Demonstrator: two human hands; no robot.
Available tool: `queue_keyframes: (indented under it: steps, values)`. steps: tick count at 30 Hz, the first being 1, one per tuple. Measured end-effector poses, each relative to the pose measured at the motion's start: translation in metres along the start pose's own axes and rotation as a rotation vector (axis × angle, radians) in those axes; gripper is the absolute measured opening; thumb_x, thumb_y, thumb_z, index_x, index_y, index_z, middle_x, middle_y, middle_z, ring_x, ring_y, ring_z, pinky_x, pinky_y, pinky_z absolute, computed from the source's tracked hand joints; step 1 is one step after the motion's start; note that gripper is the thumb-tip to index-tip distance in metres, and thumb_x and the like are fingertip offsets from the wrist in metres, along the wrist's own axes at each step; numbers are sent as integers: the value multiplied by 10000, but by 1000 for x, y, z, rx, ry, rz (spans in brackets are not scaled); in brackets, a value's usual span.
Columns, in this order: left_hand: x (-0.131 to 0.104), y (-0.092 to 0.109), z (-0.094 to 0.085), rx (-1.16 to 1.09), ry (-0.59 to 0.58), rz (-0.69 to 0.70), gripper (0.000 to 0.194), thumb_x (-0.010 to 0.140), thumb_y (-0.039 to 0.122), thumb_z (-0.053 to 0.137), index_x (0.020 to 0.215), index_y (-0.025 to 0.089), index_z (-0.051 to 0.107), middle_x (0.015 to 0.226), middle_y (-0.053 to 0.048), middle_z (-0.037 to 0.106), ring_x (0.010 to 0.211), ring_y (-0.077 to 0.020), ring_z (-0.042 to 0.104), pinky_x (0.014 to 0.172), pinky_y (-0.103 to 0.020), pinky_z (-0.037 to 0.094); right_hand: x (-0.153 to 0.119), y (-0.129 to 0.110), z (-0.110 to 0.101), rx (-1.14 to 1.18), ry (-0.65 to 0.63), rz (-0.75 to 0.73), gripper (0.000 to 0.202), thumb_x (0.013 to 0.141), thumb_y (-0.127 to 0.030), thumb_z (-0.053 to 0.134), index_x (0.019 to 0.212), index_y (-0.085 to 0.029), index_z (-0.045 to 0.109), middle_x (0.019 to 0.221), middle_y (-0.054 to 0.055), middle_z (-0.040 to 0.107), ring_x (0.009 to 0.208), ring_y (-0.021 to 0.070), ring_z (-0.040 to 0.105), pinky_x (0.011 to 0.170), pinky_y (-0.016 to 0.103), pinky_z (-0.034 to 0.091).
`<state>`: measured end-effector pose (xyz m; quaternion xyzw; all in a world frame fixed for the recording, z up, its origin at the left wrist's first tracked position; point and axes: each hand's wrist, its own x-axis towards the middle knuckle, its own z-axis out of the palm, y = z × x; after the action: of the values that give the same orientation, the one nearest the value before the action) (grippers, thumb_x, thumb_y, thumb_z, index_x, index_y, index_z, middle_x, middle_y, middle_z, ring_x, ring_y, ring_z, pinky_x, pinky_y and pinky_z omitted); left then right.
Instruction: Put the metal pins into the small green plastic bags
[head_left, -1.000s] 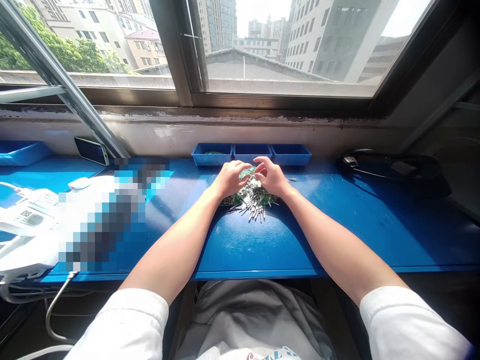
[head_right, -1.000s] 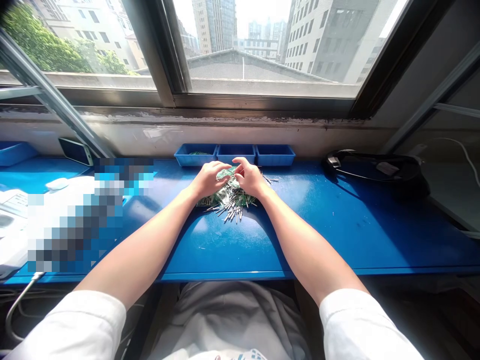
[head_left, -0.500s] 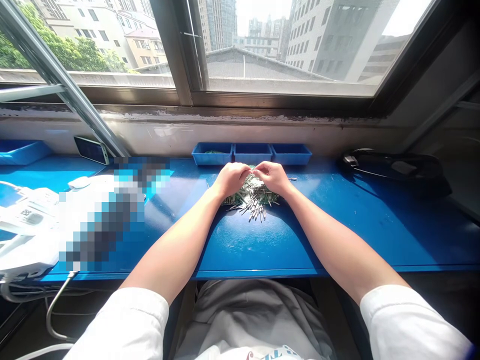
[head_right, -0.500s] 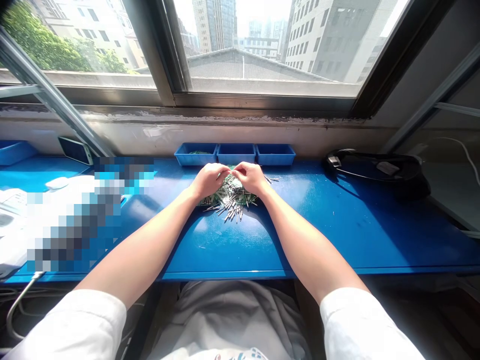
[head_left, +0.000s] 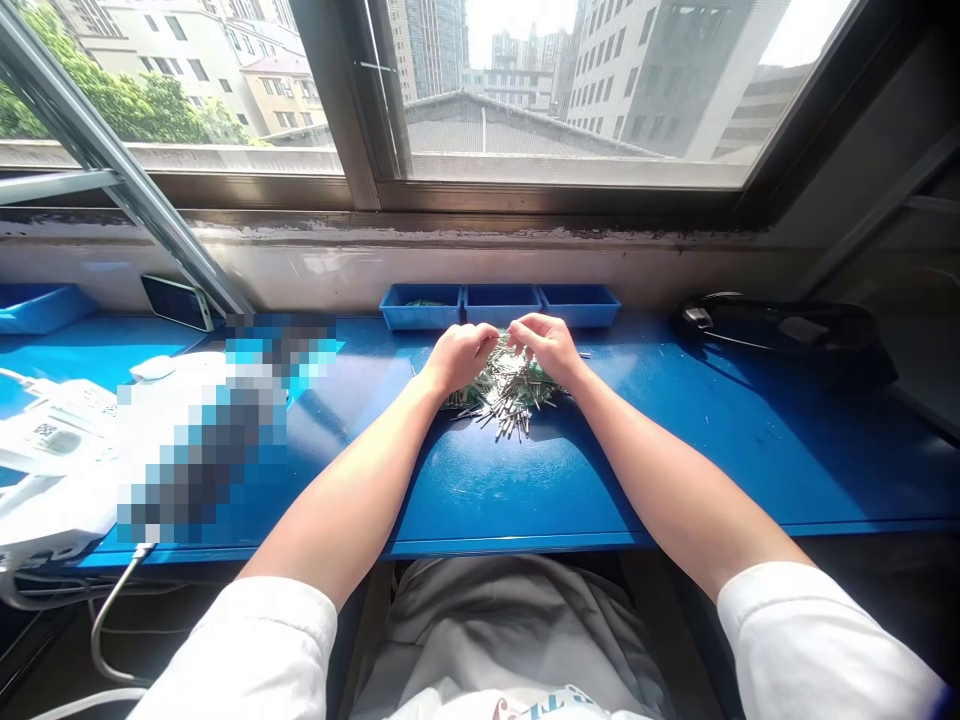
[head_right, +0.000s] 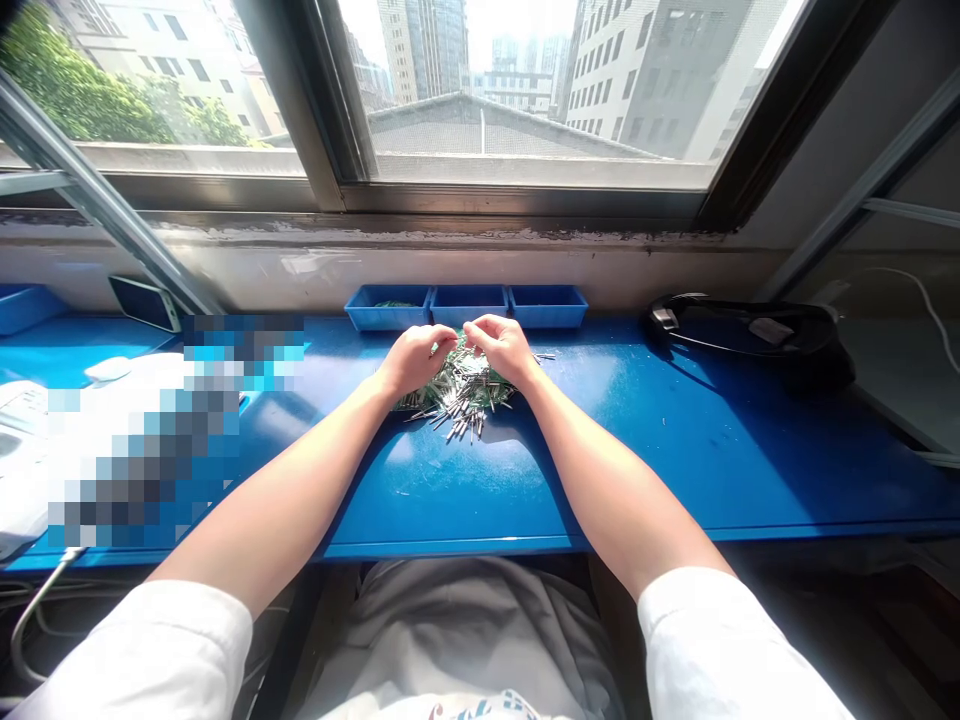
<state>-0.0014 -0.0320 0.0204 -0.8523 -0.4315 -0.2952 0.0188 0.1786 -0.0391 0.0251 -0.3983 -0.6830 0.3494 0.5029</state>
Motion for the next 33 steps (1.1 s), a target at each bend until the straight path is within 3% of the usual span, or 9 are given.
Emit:
queue_keyframes:
  steps: [4, 9, 14, 17, 21, 33]
  values:
    - [0, 0, 0, -70, 36, -64, 336, 880, 340, 509, 1167, 171, 556, 997, -58, 704, 921, -193, 647, 868, -326, 469, 3, 5, -4, -53, 93, 4, 428, 794, -593, 549, 808, -174, 632, 750, 37, 678, 624, 142, 602, 570, 255, 477]
    - [1, -7, -1, -8, 72, -210, 409, 855, 359, 525, 1212, 159, 523, 1115, -87, 663, 1046, -230, 600, 943, -361, 435, 8, 17, -16, -371, 265, -5, 422, 819, -541, 530, 986, -173, 651, 980, 75, 693, 843, 194, 619, 789, 325, 493]
    - [0, -14, 4, 90, 5, -300, 433, 851, 408, 501, 1197, 150, 542, 1224, -129, 606, 1155, -274, 540, 993, -403, 394, 11, 25, -26, -702, 355, 86, 496, 821, -466, 527, 1214, -167, 568, 1245, 126, 589, 1125, 308, 475, 954, 498, 383]
    - [0, -15, 5, 84, -54, -341, 470, 850, 432, 490, 1225, 149, 521, 1241, -142, 598, 1176, -287, 529, 998, -420, 382, 12, 26, -28, -803, 352, 186, 574, 798, -469, 542, 1287, -169, 512, 1334, 139, 513, 1161, 359, 391, 943, 570, 336]
    - [-1, -14, 6, 58, -121, -344, 510, 843, 464, 495, 1248, 155, 499, 1190, -138, 631, 1147, -287, 554, 988, -418, 379, 14, 30, -29, -865, 318, 227, 663, 775, -475, 552, 1351, -164, 445, 1425, 130, 417, 1143, 367, 365, 935, 572, 330]
    - [-1, -16, 7, 96, -166, -301, 614, 828, 564, 463, 1279, 149, 498, 1291, -158, 565, 1217, -318, 492, 1023, -472, 335, 20, 42, -39, -852, 239, 357, 786, 736, -489, 561, 1436, -227, 316, 1553, 79, 187, 1198, 384, 304, 966, 596, 308]
